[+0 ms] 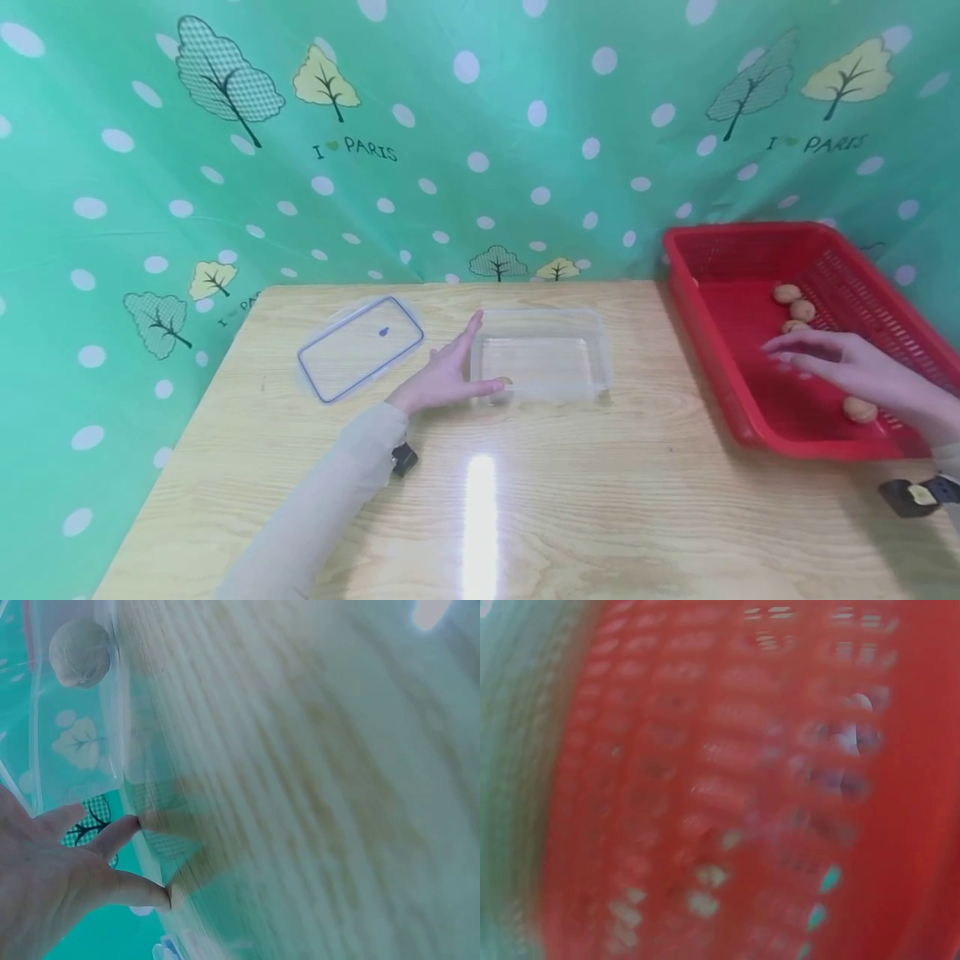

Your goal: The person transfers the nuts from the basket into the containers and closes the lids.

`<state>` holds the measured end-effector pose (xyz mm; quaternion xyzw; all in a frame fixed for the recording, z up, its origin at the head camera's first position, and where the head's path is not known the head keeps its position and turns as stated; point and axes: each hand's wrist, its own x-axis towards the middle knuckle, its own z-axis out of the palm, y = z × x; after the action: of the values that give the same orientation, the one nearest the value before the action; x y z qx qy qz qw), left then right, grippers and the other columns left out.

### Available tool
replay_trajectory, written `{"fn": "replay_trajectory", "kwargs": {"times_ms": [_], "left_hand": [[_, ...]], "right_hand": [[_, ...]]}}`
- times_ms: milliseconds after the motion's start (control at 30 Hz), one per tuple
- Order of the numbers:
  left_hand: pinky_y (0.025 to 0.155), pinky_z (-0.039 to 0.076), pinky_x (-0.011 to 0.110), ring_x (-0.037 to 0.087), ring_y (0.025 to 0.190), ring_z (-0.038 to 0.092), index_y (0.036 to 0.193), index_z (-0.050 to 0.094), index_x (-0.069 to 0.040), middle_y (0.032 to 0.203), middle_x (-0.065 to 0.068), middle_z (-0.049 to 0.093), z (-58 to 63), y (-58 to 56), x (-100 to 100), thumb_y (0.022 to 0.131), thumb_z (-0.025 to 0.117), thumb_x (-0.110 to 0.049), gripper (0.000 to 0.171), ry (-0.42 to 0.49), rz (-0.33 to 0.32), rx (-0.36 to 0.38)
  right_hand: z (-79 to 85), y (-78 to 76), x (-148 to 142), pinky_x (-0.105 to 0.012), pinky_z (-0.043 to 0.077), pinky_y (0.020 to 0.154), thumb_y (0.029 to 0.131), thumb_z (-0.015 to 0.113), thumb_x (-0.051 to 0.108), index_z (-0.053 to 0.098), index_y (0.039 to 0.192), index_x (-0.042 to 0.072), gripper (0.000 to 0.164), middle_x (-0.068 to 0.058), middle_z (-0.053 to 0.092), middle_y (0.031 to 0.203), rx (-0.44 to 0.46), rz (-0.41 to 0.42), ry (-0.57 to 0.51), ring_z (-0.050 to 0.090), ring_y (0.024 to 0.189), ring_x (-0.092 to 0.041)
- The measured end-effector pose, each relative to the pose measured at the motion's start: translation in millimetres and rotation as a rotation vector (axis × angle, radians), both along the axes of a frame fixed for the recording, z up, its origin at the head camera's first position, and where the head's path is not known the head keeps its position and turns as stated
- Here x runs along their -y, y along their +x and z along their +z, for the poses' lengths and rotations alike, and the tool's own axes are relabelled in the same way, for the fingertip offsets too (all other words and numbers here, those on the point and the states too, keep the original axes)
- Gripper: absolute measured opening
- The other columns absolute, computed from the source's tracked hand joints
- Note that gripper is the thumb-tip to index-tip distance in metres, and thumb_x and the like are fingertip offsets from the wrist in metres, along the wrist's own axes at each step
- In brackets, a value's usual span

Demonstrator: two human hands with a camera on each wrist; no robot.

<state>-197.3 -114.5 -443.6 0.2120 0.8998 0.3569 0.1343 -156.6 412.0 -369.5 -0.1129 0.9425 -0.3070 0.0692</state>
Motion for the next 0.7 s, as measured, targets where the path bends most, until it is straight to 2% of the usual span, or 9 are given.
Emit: {"fn": "replay_trajectory", "kwargs": {"times_ms": [133,333,600,700], "left_hand": [[0.106,-0.003,0.069,0.03,0.144,0.01,0.15,-0.017,-0.039,0.16,-0.007,0.001,0.3,0.5,0.5,0.082,0.067,-0.06,0.111,0.002,0.004,0.003],[0.106,-0.003,0.068,0.03,0.144,0.01,0.15,-0.018,-0.038,0.16,-0.006,0.0,1.5,1.5,3.7,0.081,0.068,-0.06,0.112,-0.004,0.014,0.006],[0.105,0.0,0.071,0.03,0.144,0.011,0.151,-0.018,-0.036,0.16,-0.003,0.002,2.1,4.3,9.4,0.081,0.069,-0.059,0.113,-0.003,0.034,-0.013],[0.105,-0.001,0.071,0.029,0.144,0.01,0.15,-0.018,-0.037,0.16,-0.004,0.001,1.0,3.9,9.2,0.081,0.068,-0.059,0.113,0.011,0.032,-0.012]], "right_hand": [[-7.9,0.1,-12.0,-0.015,0.048,0.064,0.095,0.062,0.013,0.06,0.119,-0.006,0.031,0.014,0.068,0.093,0.03,-0.022,0.005,0.061,0.079,-0.001],[-14.2,-0.3,-25.8,-0.021,0.05,0.062,0.091,0.067,0.018,0.059,0.121,-0.002,0.036,0.005,0.069,0.095,0.067,-0.059,0.047,0.057,0.078,-0.003],[-12.3,-9.3,-42.8,-0.019,0.05,0.064,0.089,0.071,0.021,0.051,0.128,-0.01,0.054,-0.02,0.067,0.108,0.149,-0.057,0.085,0.055,0.081,0.009],[-9.7,-12.4,-50.2,-0.019,0.05,0.064,0.09,0.07,0.023,0.05,0.128,-0.011,0.055,-0.02,0.067,0.107,0.169,-0.071,0.104,0.052,0.08,0.011]]}}
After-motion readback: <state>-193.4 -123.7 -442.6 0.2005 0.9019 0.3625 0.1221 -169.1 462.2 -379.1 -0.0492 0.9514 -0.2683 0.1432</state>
